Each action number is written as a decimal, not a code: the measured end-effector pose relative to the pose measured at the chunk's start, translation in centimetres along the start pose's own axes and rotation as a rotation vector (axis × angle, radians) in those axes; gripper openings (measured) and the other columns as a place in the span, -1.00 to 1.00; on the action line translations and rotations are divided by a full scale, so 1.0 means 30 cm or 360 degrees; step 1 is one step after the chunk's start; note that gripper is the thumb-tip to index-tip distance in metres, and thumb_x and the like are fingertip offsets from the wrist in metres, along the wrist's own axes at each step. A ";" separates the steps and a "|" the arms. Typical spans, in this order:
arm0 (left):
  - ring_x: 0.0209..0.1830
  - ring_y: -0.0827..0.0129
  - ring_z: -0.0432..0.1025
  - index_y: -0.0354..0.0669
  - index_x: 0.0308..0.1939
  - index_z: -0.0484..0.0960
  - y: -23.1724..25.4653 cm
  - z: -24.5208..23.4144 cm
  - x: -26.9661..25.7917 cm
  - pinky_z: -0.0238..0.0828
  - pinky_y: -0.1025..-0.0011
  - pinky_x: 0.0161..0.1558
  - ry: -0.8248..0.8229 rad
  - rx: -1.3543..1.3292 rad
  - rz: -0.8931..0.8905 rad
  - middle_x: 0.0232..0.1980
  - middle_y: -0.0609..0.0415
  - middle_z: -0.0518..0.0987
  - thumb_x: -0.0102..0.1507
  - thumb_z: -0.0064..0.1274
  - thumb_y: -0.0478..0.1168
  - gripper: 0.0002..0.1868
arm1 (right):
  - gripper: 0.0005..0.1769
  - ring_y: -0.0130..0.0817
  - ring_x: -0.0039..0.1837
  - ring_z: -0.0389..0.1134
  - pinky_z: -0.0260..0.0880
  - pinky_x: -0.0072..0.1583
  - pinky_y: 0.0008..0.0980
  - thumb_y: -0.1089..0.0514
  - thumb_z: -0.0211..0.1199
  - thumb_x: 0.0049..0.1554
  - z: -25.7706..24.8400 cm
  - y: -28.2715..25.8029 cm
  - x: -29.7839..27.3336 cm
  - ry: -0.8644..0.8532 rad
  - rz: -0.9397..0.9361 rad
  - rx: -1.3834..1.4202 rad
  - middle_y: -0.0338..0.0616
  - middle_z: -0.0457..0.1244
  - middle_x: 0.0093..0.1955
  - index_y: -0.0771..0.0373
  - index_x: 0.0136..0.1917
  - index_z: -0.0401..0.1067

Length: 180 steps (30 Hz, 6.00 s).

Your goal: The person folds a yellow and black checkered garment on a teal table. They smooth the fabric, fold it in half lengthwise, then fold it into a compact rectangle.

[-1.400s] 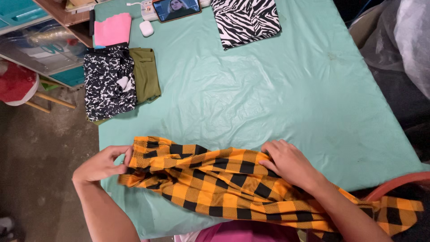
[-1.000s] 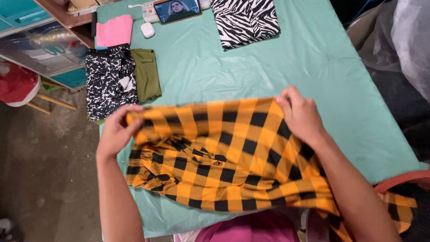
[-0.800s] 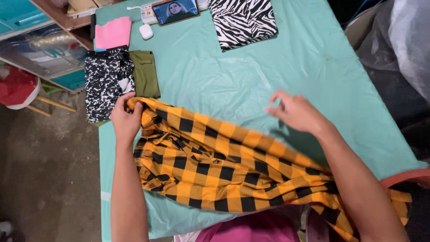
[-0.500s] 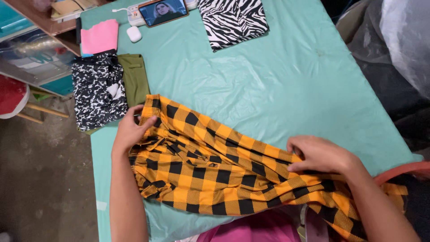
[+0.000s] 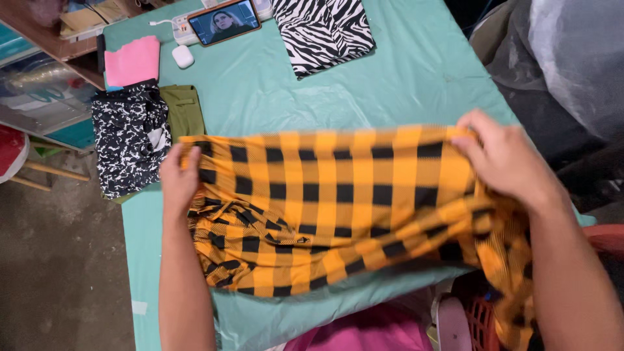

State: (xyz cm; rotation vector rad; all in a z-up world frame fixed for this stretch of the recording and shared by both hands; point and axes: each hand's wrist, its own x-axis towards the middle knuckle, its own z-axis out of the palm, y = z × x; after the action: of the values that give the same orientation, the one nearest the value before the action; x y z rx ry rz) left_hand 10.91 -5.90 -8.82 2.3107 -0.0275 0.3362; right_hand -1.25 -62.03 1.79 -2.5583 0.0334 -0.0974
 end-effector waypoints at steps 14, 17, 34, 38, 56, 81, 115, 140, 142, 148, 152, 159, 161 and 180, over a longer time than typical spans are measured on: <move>0.52 0.03 0.18 -0.42 0.58 -0.06 -0.111 -0.288 -0.131 0.05 0.18 0.52 0.0450 -0.0133 0.0101 0.54 -0.31 0.22 0.37 0.31 -0.23 -0.05 | -0.55 0.06 0.20 0.32 0.23 0.13 0.13 -0.15 0.36 0.03 0.257 0.169 0.293 -0.0403 -0.0456 -0.0632 -0.05 0.36 0.11 0.05 0.13 0.51; 0.54 0.04 0.04 -0.49 0.53 -0.32 -0.108 -0.179 -0.157 -0.03 0.24 0.47 0.0042 -0.0058 -0.0181 0.56 -0.36 0.01 0.22 0.41 -0.24 0.21 | -0.59 0.16 0.21 0.30 0.30 0.13 0.11 -0.11 0.27 0.12 0.336 0.213 0.245 -0.0159 -0.0396 -0.0431 0.06 0.31 0.16 0.14 0.14 0.48; 0.32 0.35 0.37 -0.09 0.50 0.14 -0.103 -0.635 -0.240 0.37 0.31 0.23 -0.0421 -0.0345 -0.0563 0.36 0.05 0.49 0.04 0.22 -0.51 -0.02 | -0.69 -0.32 -0.11 0.46 0.42 -0.03 -0.27 0.03 0.33 0.19 -0.115 0.191 0.160 -0.0490 0.0095 -0.0042 -0.07 0.44 -0.11 0.22 0.13 0.59; 0.23 0.33 0.44 -0.07 0.48 0.15 -0.143 -0.456 -0.193 0.49 0.26 0.05 -0.0481 -0.0252 -0.0474 0.28 0.03 0.51 0.10 0.26 -0.43 -0.08 | -0.33 -0.06 0.02 0.45 0.45 0.12 -0.11 -0.26 0.45 0.01 0.043 0.172 0.315 -0.0314 0.0022 -0.0340 0.06 0.42 -0.02 0.16 0.25 0.52; 0.07 0.02 0.57 -0.29 0.28 0.54 -0.426 -0.326 -0.256 0.44 0.17 0.12 0.0558 0.0403 -0.0283 0.10 -0.21 0.66 0.39 0.20 -0.20 -0.58 | -0.64 -0.31 -0.31 0.23 0.25 -0.20 -0.23 -0.07 0.28 0.27 0.219 0.250 0.273 -0.0029 0.0219 0.0184 0.00 0.27 -0.36 0.26 0.14 0.53; -0.17 0.00 0.59 -0.18 -0.03 0.51 0.842 0.746 -0.518 0.52 0.07 -0.25 -0.0831 0.0168 0.0992 -0.10 -0.06 0.56 0.34 0.04 -0.25 -0.85 | -0.45 0.01 0.18 0.39 0.08 0.25 0.43 -0.31 0.40 0.03 0.389 0.113 0.334 -0.0297 0.0168 -0.0494 -0.11 0.41 0.06 0.02 0.15 0.50; -0.32 -0.01 0.45 -0.29 -0.09 0.43 0.148 0.338 0.136 0.34 0.15 -0.23 0.0068 0.0166 0.0219 -0.29 -0.09 0.53 0.46 0.03 -0.24 -0.84 | -0.91 -0.06 0.03 0.37 0.27 0.15 -0.12 0.16 0.29 0.39 0.051 0.489 0.231 0.0929 -0.0367 -0.0292 -0.11 0.32 -0.06 0.17 0.01 0.53; 0.37 0.03 0.25 0.15 0.15 0.65 0.803 0.882 -0.190 0.14 0.00 0.26 -0.0775 0.0256 0.1412 0.33 0.05 0.47 0.36 0.06 0.06 -0.68 | -0.78 -0.04 0.10 0.37 0.29 0.12 -0.05 0.03 0.28 0.08 -0.064 0.139 -0.338 -0.0943 0.0103 -0.0333 -0.10 0.37 -0.10 0.11 -0.01 0.46; 0.42 0.09 0.24 0.18 0.26 0.60 0.791 0.926 -0.194 0.11 0.00 0.32 -0.0801 0.0278 0.1340 0.38 0.12 0.45 0.41 -0.03 0.07 -0.63 | -0.81 -0.13 0.04 0.44 0.41 0.07 -0.12 0.02 0.28 0.05 -0.116 0.125 -0.454 -0.1428 0.0351 -0.0286 -0.14 0.39 -0.15 0.05 -0.05 0.51; 0.41 0.00 0.20 0.13 0.32 0.57 0.776 0.981 -0.169 0.03 -0.05 0.28 -0.0491 0.0413 0.1389 0.45 0.01 0.38 0.39 -0.04 0.04 -0.57 | -0.71 -0.14 -0.01 0.49 0.46 0.02 -0.15 -0.04 0.29 0.11 -0.083 0.125 -0.569 -0.1709 0.0129 0.0180 -0.14 0.43 -0.17 0.06 0.08 0.53; 0.44 0.07 0.25 0.09 0.24 0.59 0.800 0.939 -0.170 0.05 0.00 0.37 -0.0604 0.0294 0.1298 0.40 0.10 0.47 0.42 -0.06 -0.01 -0.65 | -0.62 0.03 0.04 0.43 0.43 0.05 -0.07 -0.10 0.17 0.18 -0.022 0.291 -0.379 -0.0392 0.0286 -0.0086 0.02 0.41 -0.06 0.17 0.12 0.51; 0.47 0.05 0.23 0.01 0.26 0.52 0.732 0.702 -0.261 0.06 0.01 0.45 -0.0914 0.0292 0.1311 0.38 0.01 0.42 0.32 0.00 0.16 -0.48 | -0.42 0.33 0.13 0.34 0.34 0.13 0.14 -0.15 0.39 0.12 0.220 0.584 0.080 0.0374 0.0508 -0.0278 0.35 0.30 0.06 0.37 0.15 0.38; 0.52 -0.02 0.12 0.06 0.34 0.44 0.710 0.674 -0.310 -0.08 -0.06 0.46 -0.1039 0.0334 0.1415 0.48 -0.06 0.31 0.30 -0.05 0.26 -0.37 | -0.65 0.27 0.18 0.38 0.37 0.19 0.13 -0.04 0.32 0.22 0.259 0.646 0.142 0.0335 0.0493 -0.0206 0.27 0.34 0.05 0.28 0.07 0.44; 0.34 -0.02 0.30 -0.03 0.13 0.61 0.617 0.601 -0.083 0.23 0.04 0.34 -0.0559 0.0360 0.1131 0.29 -0.04 0.49 0.39 0.04 -0.10 -0.73 | -0.40 0.20 0.11 0.39 0.34 0.16 0.01 -0.29 0.26 0.30 0.234 0.881 0.355 0.0508 0.0604 0.0079 0.16 0.39 -0.09 0.36 0.05 0.50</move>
State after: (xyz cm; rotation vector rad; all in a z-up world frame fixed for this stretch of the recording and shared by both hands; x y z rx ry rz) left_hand 10.41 -31.85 -8.12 2.4888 -1.0461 0.2853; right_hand 9.81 -80.73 -17.92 -2.4153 0.6254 -0.3517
